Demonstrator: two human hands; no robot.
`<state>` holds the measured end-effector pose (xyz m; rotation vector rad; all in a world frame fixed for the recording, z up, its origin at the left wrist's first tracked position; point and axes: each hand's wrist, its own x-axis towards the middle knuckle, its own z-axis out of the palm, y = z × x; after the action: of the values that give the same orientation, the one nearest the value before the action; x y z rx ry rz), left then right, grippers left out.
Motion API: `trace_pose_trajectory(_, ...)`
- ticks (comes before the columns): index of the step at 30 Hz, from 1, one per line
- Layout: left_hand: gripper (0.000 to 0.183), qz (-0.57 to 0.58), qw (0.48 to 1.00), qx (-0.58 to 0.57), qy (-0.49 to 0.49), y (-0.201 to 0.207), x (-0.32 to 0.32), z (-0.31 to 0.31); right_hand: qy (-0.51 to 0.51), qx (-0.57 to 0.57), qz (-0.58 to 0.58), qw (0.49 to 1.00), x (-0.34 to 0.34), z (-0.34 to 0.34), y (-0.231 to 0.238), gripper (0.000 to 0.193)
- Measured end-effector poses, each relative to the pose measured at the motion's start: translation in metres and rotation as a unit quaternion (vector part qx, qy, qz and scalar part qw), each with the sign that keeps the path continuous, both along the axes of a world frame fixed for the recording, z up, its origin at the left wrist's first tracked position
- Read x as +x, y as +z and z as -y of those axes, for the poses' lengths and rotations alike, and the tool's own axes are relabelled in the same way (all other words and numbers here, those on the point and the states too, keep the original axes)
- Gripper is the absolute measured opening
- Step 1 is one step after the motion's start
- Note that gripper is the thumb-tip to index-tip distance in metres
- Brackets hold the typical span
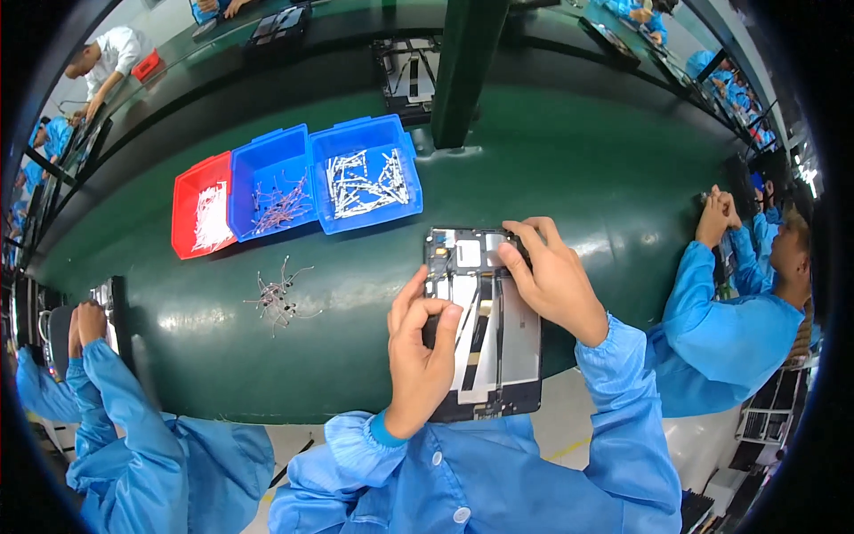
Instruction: The person assembles and connects internal ribbon cables, a battery, and other components within a tablet chassis by hand.
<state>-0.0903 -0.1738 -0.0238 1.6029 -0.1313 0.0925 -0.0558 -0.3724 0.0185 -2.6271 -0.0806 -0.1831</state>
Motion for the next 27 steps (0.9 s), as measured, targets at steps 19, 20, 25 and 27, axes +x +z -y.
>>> trace_pose_trajectory(19,0.007,0.064,0.995,0.077,0.009,0.018,0.005,-0.061,0.245,0.313,0.058,0.916,-0.014,-0.075,-0.011,0.025)
trace_pose_trajectory(20,0.007,0.085,0.989,0.122,0.023,0.019,0.005,-0.062,0.243,0.283,0.086,0.924,-0.015,-0.075,-0.006,0.022)
trace_pose_trajectory(25,0.011,0.152,0.957,0.247,0.017,0.024,0.01,-0.062,0.238,0.248,0.127,0.93,-0.016,-0.074,-0.004,0.018)
trace_pose_trajectory(27,0.012,0.155,0.95,0.271,0.014,0.025,0.01,-0.063,0.237,0.264,0.134,0.925,-0.014,-0.075,-0.008,0.017)
